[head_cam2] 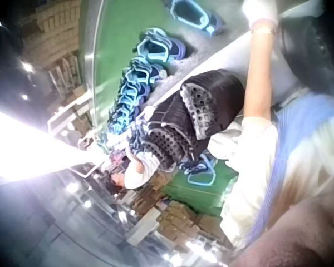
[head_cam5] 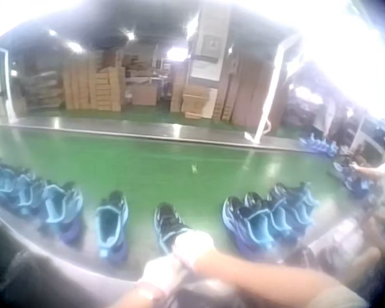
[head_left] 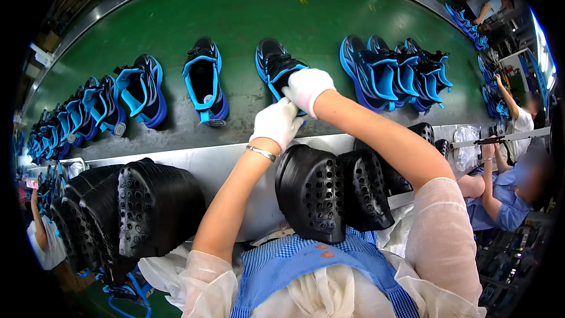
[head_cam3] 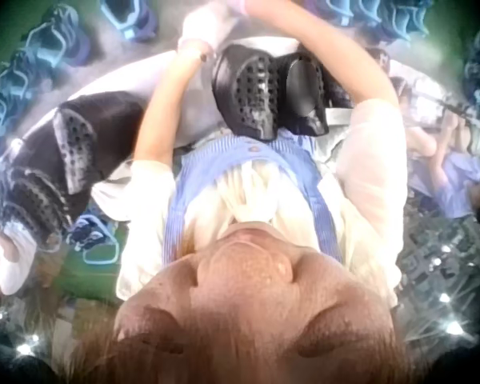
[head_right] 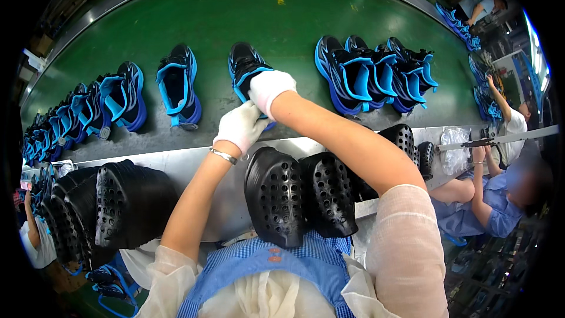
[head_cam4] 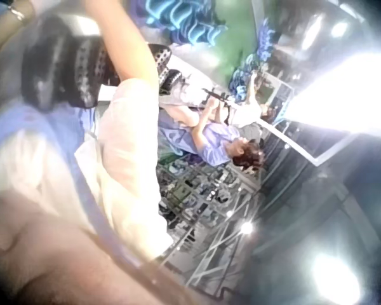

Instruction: The person inserts black insoles into blue and black shoes by hand, picking up one shoe at a time from a conveyor belt, placing it into a holder, and sliding the insole inside.

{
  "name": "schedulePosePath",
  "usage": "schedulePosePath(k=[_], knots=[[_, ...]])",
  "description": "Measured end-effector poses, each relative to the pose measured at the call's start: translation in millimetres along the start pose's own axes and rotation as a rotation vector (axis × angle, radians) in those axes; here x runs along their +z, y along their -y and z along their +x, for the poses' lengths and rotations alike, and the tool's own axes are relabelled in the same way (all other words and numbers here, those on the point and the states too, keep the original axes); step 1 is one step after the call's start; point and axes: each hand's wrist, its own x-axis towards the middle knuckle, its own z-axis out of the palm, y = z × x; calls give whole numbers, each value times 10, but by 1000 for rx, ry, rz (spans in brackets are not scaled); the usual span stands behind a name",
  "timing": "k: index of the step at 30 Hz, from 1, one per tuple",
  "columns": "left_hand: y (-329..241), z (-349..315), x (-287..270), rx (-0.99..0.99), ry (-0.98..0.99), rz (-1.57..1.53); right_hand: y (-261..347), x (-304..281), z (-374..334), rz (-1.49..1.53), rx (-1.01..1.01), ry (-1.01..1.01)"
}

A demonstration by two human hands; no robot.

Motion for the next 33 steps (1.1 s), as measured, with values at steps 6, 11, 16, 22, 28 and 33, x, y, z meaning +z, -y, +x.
schedulePosePath(k=[6, 11, 16, 22, 28, 33], knots=[[26, 352, -78, -96, 324, 101, 103, 18, 388, 25, -21, -9], [214, 365, -22, -22, 258, 54, 183, -2, 384, -70, -237, -179], [405, 60, -278, -144, 255, 37, 365, 43, 451, -528, -432, -26], [512, 216, -21, -85, 241, 99, 606, -3, 500, -309, -103, -76], [506, 91, -301, -151, 273, 134, 679, -2, 565, -273, -214, -105], [561, 40, -140, -231, 145, 20, 369, -97, 132, -11, -490, -162]])
